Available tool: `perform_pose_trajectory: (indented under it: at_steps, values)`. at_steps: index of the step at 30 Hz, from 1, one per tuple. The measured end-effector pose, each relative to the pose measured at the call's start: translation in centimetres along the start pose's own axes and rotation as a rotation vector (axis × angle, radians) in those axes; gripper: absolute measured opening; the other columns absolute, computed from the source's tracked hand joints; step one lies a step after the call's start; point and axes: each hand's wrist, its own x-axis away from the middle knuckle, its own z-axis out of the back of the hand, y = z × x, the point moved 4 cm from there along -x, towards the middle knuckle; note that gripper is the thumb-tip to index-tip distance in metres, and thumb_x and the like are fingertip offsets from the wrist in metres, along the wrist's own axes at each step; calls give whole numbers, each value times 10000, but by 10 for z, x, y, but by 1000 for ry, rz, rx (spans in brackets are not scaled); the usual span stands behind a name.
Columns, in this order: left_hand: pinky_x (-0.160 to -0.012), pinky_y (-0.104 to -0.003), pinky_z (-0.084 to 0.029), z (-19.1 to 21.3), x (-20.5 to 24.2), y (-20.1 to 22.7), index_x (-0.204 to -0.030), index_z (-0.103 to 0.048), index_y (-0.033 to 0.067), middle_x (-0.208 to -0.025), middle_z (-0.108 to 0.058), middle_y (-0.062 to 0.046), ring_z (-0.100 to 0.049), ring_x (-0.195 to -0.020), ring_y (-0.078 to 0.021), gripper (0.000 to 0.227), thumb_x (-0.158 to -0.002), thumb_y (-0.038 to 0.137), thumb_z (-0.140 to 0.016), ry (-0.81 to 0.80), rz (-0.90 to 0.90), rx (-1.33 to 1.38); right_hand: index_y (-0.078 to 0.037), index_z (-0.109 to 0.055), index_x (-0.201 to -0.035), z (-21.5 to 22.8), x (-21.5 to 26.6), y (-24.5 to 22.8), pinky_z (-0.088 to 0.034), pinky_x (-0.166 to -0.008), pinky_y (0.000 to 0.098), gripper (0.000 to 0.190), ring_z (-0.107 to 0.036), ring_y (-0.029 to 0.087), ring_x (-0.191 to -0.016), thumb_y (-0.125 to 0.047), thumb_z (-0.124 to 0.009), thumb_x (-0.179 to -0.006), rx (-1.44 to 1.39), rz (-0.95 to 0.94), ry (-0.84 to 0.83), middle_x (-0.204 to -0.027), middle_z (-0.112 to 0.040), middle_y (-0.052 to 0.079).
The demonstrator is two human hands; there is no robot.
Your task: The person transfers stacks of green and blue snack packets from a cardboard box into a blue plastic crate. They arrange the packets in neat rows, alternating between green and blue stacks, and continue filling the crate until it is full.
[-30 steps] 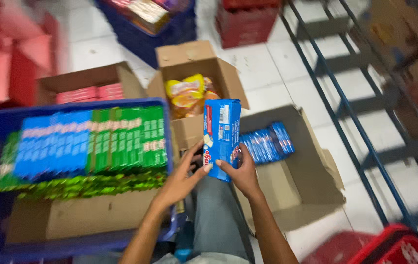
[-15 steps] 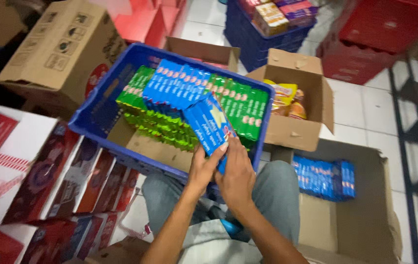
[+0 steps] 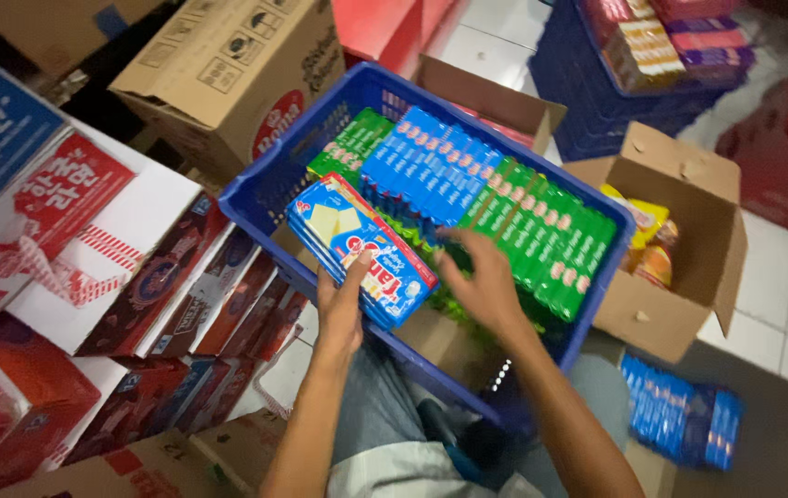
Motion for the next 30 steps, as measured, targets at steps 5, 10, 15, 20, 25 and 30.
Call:
perform_pose_trajectory:
  at_steps: [5, 10, 15, 20, 25, 30]
  values:
    - [-962, -463, -568, 8, -66, 18, -1289, -512, 58, -1101, -655, -125, -690, -1057, -269, 664, -805, 280, -907, 49, -183, -220, -236, -461, -1536, -48, -64, 47, -305, -1147, 689, 662, -398, 479, -1436, -498, -646, -957, 456, -24, -144, -1532, -463, 172]
    - [-1001, -527, -521, 24, -134, 41, -1309, -544, 37, -1136, -668, -210, -674, -1150, -387, 770, -758, 400, -940, 85, -314, -517, -379, -275, -1653, -65, -69, 54, -207, -1133, 796, 875, -253, 530, -1520, -559, -662, -888, 750, -112, -300, -1687, -319, 138]
    - [-1000, -588, -542, 29, -224, 42, -1418, -466, 137, -1226, -698, -262, -679, -1151, -473, 915, -691, 499, -886, 69, -280, -1065, -427, -178, -1663, -69, -67, 74, -184, -1140, 798, 955, -199, 531, -1527, -570, -642, -841, 762, -102, -298, -1728, -207, 93]
    - [-1018, -615, -516, -24, -245, 72, -1515, -362, 77, -1311, -652, -292, -629, -1222, -509, 885, -794, 340, -803, -68, -242, -1318, -411, -174, -1667, -67, -71, 66, -187, -1142, 786, 953, -212, 521, -1524, -582, -639, -853, 817, -111, -339, -1724, -215, 111]
    - [-1025, -623, -503, -49, -296, 50, -1555, -425, 134, -1369, -643, -245, -609, -1266, -498, 968, -728, 378, -865, -210, -222, -1441, -395, -168, -1668, -69, -72, 67, -190, -1135, 790, 917, -209, 526, -1515, -616, -592, -886, 816, -106, -349, -1715, -213, 129]
    - [-1054, -575, -508, -73, -328, 32, -1543, -449, 133, -1323, -670, -256, -633, -1252, -463, 901, -755, 352, -826, -343, -246, -1458, -364, -162, -1671, -68, -74, 67, -206, -1120, 791, 926, -209, 535, -1512, -575, -602, -884, 795, -102, -340, -1705, -222, 134]
